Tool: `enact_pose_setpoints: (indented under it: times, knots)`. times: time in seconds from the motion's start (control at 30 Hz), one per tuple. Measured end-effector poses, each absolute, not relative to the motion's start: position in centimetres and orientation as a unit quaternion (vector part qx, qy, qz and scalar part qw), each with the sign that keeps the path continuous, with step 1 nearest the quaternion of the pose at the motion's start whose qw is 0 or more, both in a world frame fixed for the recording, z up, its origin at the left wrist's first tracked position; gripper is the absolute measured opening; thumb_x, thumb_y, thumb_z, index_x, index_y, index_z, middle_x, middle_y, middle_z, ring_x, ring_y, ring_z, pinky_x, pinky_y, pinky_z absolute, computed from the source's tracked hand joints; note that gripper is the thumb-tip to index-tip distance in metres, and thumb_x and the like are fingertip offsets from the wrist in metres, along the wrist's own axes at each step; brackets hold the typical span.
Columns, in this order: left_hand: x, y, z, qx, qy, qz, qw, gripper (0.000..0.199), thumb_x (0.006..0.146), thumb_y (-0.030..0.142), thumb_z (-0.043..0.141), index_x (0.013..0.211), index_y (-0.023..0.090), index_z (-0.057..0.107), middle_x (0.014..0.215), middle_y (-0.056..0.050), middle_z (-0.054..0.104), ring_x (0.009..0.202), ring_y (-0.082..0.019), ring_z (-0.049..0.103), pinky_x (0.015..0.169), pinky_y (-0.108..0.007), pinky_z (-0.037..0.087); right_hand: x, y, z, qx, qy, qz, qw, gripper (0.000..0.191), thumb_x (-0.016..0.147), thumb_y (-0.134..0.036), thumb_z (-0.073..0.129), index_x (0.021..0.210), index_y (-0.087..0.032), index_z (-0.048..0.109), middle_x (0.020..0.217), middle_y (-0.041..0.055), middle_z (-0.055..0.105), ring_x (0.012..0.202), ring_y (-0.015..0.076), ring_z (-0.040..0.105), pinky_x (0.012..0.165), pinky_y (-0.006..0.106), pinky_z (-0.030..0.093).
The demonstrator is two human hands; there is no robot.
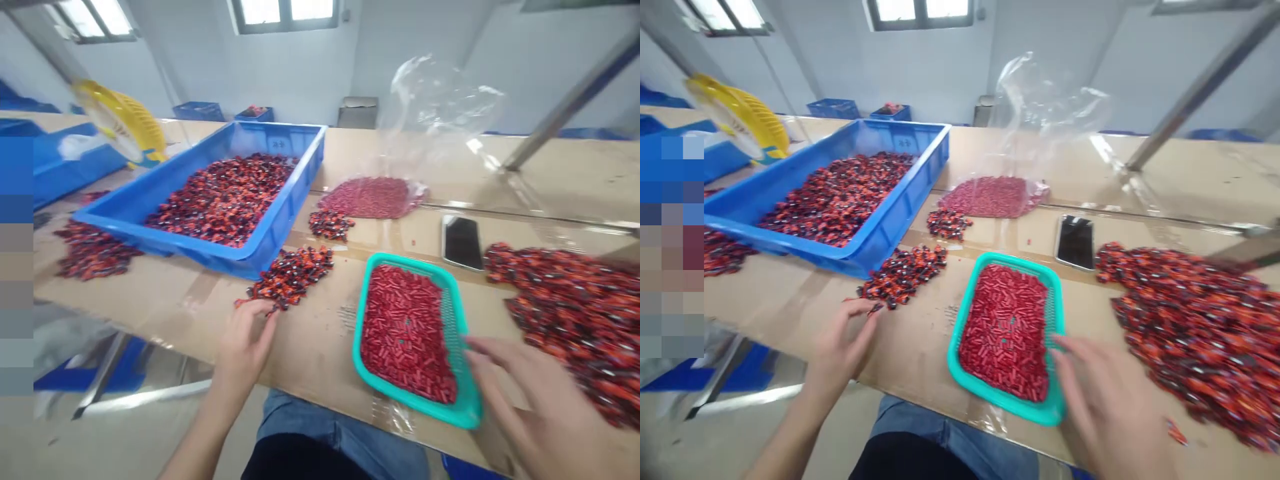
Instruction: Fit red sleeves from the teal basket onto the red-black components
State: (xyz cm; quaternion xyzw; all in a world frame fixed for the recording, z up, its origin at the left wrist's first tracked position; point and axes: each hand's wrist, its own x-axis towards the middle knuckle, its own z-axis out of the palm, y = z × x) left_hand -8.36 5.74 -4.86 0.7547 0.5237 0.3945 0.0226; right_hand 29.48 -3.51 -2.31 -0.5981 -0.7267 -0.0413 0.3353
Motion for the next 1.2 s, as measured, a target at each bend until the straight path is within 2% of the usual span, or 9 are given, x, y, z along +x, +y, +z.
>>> enact_pose_setpoints:
  times: [0.17,0.3,0.4,0.6,0.7,0.83,1.03,1.1,1.2]
  knots:
    - [-6.9,3.9,-3.8,0.747,0.469,0.439,0.170,0.006,0.099,0.024,0.065,0.103,0.025,0.069,0.106,-0.003,0.072,0.097,-0.017,0.072,0.078,-0.024,0.056,25.4,-0.4,-1.5,-0.568,-0.795,-0.039,0.210,0.020,0.106,-0.022,0.051,0.110,-0.022,0.070,0.100,0.0055,0.075,0.088,0.0242,0.068,0.075,0.037,0.048]
    - [-5.2,2.6,-3.4,0.740,0.450,0.431,0.253,0.009,0.099,0.029,0.067,0.106,0.028,0.073,0.102,-0.001,0.074,0.091,-0.014,0.074,0.080,-0.018,0.059,24.6,0.8,-2.3,-0.596,-0.784,-0.019,0.175,0.021,0.099,-0.011,0.056,0.084,-0.019,0.069,0.083,0.0059,0.070,0.076,0.0247,0.063,0.069,0.038,0.045]
    - [-3.7,2.1,-3.0,0.742,0.409,0.442,0.294,0.009,0.098,0.026,0.068,0.104,0.028,0.075,0.101,-0.001,0.076,0.097,-0.014,0.075,0.085,-0.016,0.060,24.8,1.2,-2.4,-0.600,-0.775,-0.001,0.197,0.022,0.098,-0.010,0.056,0.080,-0.018,0.066,0.081,0.0063,0.068,0.074,0.0244,0.061,0.068,0.038,0.046]
    - [-0.9,0.9,-2.4,0.703,0.363,0.491,0.365,0.027,0.094,0.025,0.078,0.119,0.028,0.068,0.095,0.002,0.077,0.084,-0.012,0.074,0.082,-0.017,0.061,24.0,-0.7,-0.5,-0.573,-0.735,0.081,0.353,0.011,0.106,-0.021,0.053,0.100,-0.021,0.063,0.093,0.0043,0.069,0.085,0.0187,0.066,0.075,0.030,0.055]
    - [0.1,0.0,-1.9,0.702,0.347,0.512,0.354,0.037,0.092,0.025,0.081,0.123,0.028,0.062,0.096,0.001,0.079,0.088,-0.013,0.075,0.085,-0.020,0.061,22.5,-2.7,0.9,-0.537,-0.713,0.156,0.423,0.008,0.105,-0.022,0.056,0.102,-0.024,0.062,0.090,0.0010,0.067,0.083,0.0143,0.066,0.070,0.023,0.055]
    - [0.9,-0.2,-0.6,0.752,0.291,0.504,0.308,0.033,0.095,0.013,0.074,0.124,0.022,0.060,0.101,-0.004,0.079,0.091,-0.015,0.075,0.083,-0.026,0.061,20.5,-4.2,1.9,-0.461,-0.710,0.231,0.479,0.013,0.097,-0.012,0.063,0.102,-0.024,0.064,0.085,0.0006,0.067,0.078,0.0149,0.065,0.070,0.026,0.056]
    - [0.7,0.0,0.9,0.831,0.260,0.457,0.185,0.007,0.104,0.010,0.058,0.104,0.016,0.062,0.096,-0.007,0.083,0.088,-0.014,0.080,0.084,-0.028,0.055,19.6,-4.1,1.7,-0.456,-0.755,0.163,0.443,0.019,0.091,-0.004,0.065,0.099,-0.021,0.063,0.081,0.0020,0.068,0.074,0.0142,0.063,0.066,0.024,0.056]
    - [0.6,-0.4,1.0,0.851,0.255,0.434,0.148,0.019,0.105,0.008,0.053,0.092,0.016,0.064,0.097,-0.007,0.084,0.090,-0.016,0.081,0.081,-0.030,0.055,19.8,-4.2,1.6,-0.461,-0.754,0.170,0.437,0.018,0.090,-0.005,0.065,0.096,-0.022,0.061,0.080,0.0006,0.067,0.073,0.0132,0.063,0.066,0.022,0.055]
    - [0.3,-1.4,0.9,0.835,0.270,0.461,0.127,0.016,0.105,0.007,0.054,0.102,0.014,0.067,0.097,-0.007,0.085,0.087,-0.017,0.082,0.076,-0.032,0.058,19.9,-4.6,1.6,-0.490,-0.700,0.273,0.442,0.019,0.090,-0.011,0.069,0.098,-0.026,0.062,0.081,-0.0019,0.067,0.072,0.0122,0.065,0.065,0.019,0.055]
